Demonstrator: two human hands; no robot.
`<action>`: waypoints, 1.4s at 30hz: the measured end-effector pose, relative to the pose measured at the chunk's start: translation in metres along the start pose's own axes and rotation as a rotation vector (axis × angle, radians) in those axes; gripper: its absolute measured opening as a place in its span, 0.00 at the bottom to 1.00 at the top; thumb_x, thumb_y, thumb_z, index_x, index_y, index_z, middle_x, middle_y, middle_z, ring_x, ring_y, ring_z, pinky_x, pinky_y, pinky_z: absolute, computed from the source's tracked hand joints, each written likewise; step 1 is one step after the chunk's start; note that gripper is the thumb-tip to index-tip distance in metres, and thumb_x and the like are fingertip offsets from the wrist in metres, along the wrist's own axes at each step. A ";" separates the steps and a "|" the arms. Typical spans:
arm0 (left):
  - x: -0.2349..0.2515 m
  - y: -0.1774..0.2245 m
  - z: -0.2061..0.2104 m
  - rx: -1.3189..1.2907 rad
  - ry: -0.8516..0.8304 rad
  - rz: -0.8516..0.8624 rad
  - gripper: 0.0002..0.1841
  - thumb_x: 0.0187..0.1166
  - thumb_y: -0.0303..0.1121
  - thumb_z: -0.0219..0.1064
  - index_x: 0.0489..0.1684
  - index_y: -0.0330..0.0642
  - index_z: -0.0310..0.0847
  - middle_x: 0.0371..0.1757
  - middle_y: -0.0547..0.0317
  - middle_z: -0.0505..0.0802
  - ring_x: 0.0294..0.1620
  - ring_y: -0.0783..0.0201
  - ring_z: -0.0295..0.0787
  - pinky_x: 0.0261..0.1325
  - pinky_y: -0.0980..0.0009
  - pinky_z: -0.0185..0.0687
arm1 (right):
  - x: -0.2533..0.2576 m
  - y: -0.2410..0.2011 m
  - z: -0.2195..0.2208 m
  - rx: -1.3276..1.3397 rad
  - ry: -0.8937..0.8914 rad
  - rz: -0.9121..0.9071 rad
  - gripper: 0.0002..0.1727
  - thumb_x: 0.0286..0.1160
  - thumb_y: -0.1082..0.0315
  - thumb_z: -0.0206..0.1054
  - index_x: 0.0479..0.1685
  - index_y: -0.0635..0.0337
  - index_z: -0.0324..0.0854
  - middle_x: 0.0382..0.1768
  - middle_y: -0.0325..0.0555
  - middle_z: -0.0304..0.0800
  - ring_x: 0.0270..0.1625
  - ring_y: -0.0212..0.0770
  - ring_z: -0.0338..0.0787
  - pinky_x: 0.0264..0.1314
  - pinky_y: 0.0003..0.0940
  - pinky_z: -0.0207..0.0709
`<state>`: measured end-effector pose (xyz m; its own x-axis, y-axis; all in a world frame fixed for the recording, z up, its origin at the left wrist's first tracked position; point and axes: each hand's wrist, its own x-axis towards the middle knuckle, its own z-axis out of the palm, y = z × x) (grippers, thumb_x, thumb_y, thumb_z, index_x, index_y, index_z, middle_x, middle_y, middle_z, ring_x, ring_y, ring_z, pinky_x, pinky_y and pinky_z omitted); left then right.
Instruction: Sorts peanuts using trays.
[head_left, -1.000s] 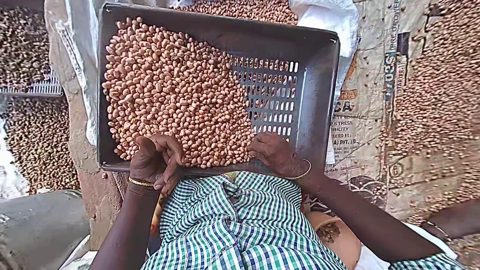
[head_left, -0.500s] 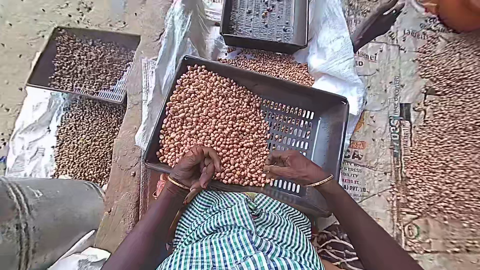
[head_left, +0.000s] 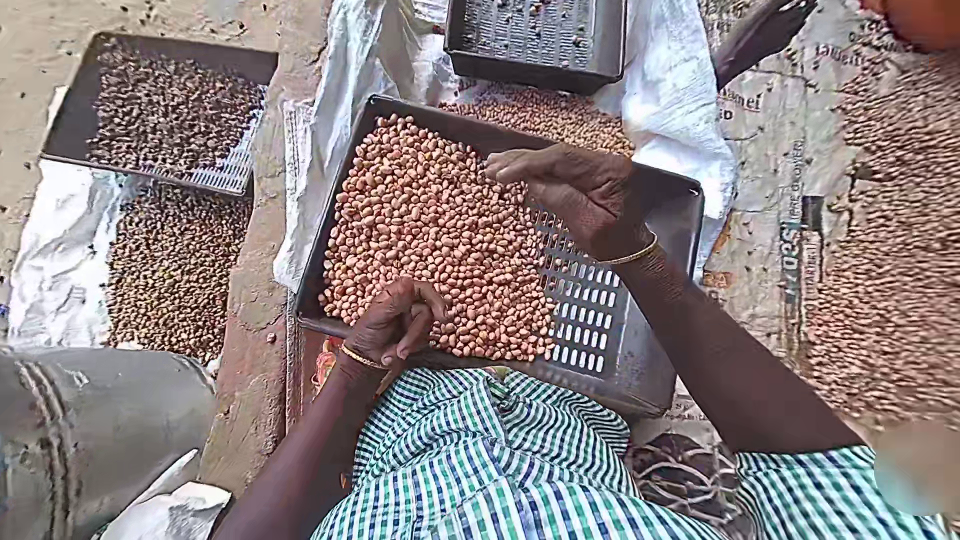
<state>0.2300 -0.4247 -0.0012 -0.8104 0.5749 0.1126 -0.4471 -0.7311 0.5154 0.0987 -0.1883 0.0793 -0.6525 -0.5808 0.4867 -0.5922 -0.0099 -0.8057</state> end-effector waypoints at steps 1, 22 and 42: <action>0.000 0.000 0.000 -0.016 0.006 -0.002 0.23 0.84 0.56 0.59 0.44 0.47 0.92 0.13 0.73 0.87 0.12 0.84 0.81 0.18 0.88 0.75 | -0.032 0.007 -0.007 0.017 -0.070 0.035 0.18 0.74 0.80 0.51 0.50 0.80 0.87 0.56 0.60 0.94 0.69 0.42 0.90 0.79 0.34 0.76; 0.001 0.007 -0.004 -0.013 0.004 -0.087 0.27 0.83 0.59 0.57 0.51 0.44 0.91 0.18 0.68 0.91 0.16 0.78 0.87 0.21 0.82 0.82 | -0.167 -0.027 -0.110 -0.640 0.407 0.575 0.13 0.80 0.80 0.57 0.41 0.72 0.90 0.55 0.56 0.93 0.63 0.34 0.90 0.72 0.25 0.77; 0.005 0.004 -0.004 0.073 0.008 -0.043 0.26 0.80 0.59 0.62 0.62 0.49 0.87 0.25 0.69 0.92 0.20 0.81 0.85 0.25 0.86 0.80 | -0.149 -0.009 -0.056 -1.016 0.238 0.663 0.11 0.79 0.66 0.68 0.46 0.63 0.94 0.58 0.66 0.89 0.62 0.71 0.83 0.63 0.65 0.64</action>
<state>0.2226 -0.4265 -0.0020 -0.7941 0.6021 0.0827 -0.4530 -0.6771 0.5800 0.1754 -0.0560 0.0329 -0.9733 -0.0690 0.2190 -0.1433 0.9278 -0.3445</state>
